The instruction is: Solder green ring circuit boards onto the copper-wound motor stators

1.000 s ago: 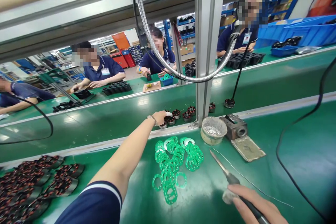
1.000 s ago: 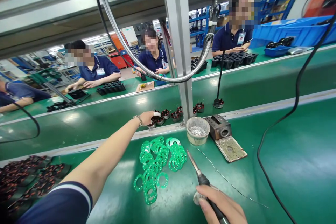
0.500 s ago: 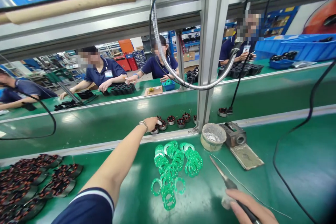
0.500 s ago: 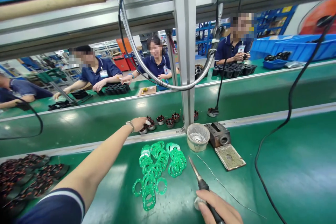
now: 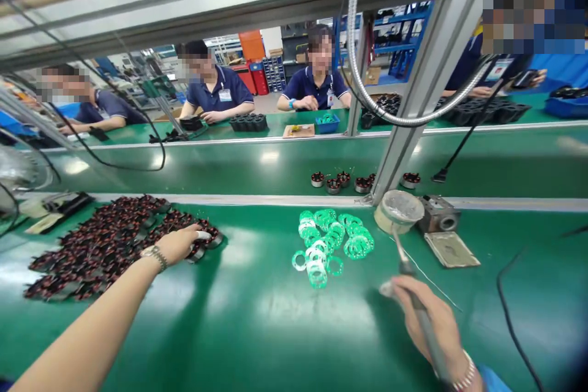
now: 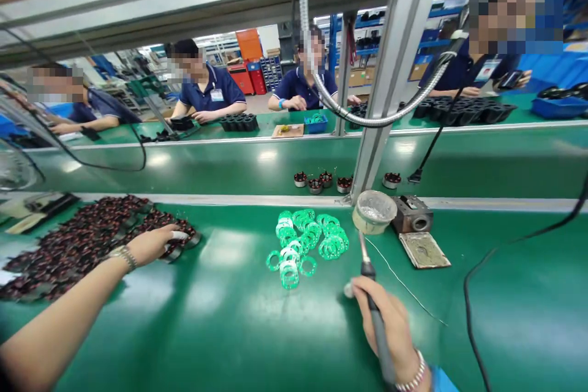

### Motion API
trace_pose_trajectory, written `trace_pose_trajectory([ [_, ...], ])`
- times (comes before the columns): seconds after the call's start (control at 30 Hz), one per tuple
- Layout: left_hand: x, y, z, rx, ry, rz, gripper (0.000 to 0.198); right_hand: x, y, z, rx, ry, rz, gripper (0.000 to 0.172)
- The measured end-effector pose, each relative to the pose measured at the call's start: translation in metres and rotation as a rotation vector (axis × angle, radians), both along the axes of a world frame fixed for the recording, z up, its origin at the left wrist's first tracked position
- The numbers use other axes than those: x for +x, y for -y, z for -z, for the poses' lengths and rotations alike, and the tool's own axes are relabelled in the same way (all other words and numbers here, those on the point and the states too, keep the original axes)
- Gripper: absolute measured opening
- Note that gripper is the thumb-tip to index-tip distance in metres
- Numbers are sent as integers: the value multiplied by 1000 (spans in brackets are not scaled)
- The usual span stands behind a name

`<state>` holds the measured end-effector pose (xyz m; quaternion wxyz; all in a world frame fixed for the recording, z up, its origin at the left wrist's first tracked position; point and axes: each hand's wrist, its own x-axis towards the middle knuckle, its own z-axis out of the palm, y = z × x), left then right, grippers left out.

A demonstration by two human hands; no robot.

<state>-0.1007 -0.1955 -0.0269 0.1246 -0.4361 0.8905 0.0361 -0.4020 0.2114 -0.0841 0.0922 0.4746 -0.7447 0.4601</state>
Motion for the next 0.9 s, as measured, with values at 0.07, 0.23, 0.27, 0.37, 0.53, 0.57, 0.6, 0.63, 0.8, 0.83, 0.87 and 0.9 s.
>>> trace_pose_trajectory([
  [0.07, 18, -2, 1, 10, 11, 37, 54, 8, 12, 2, 55, -28, -128, 11],
  [0.23, 52, -27, -7, -166, -40, 49, 43, 31, 52, 6, 305, -178, -442, 23],
  [0.27, 57, -36, -7, -188, -49, 52, 43, 34, 60, 8, 319, -226, -487, 24],
  [0.37, 71, -62, 3, -264, -107, 95, 40, 35, 80, 16, 320, -280, -551, 26],
  [0.53, 75, -77, 26, -379, -278, 79, 29, 33, 90, 28, 295, -317, -592, 27],
  [0.57, 73, -79, 30, -376, -296, 86, 31, 35, 88, 28, 295, -324, -596, 26],
  [0.6, 71, -81, 33, -366, -318, 101, 32, 38, 85, 26, 295, -329, -598, 25],
  [0.63, 69, -85, 35, -347, -343, 126, 33, 43, 80, 24, 303, -333, -607, 24],
  [0.8, 66, -122, 42, -195, -457, 280, 29, 79, 41, 9, 390, -318, -708, 24],
  [0.83, 69, -130, 42, -173, -483, 293, 26, 85, 33, 7, 413, -299, -725, 25],
  [0.87, 74, -138, 42, -128, -523, 304, 22, 91, 25, 7, 430, -280, -731, 25],
  [0.9, 79, -146, 42, -60, -592, 307, 21, 96, 18, 9, 436, -260, -726, 25],
])
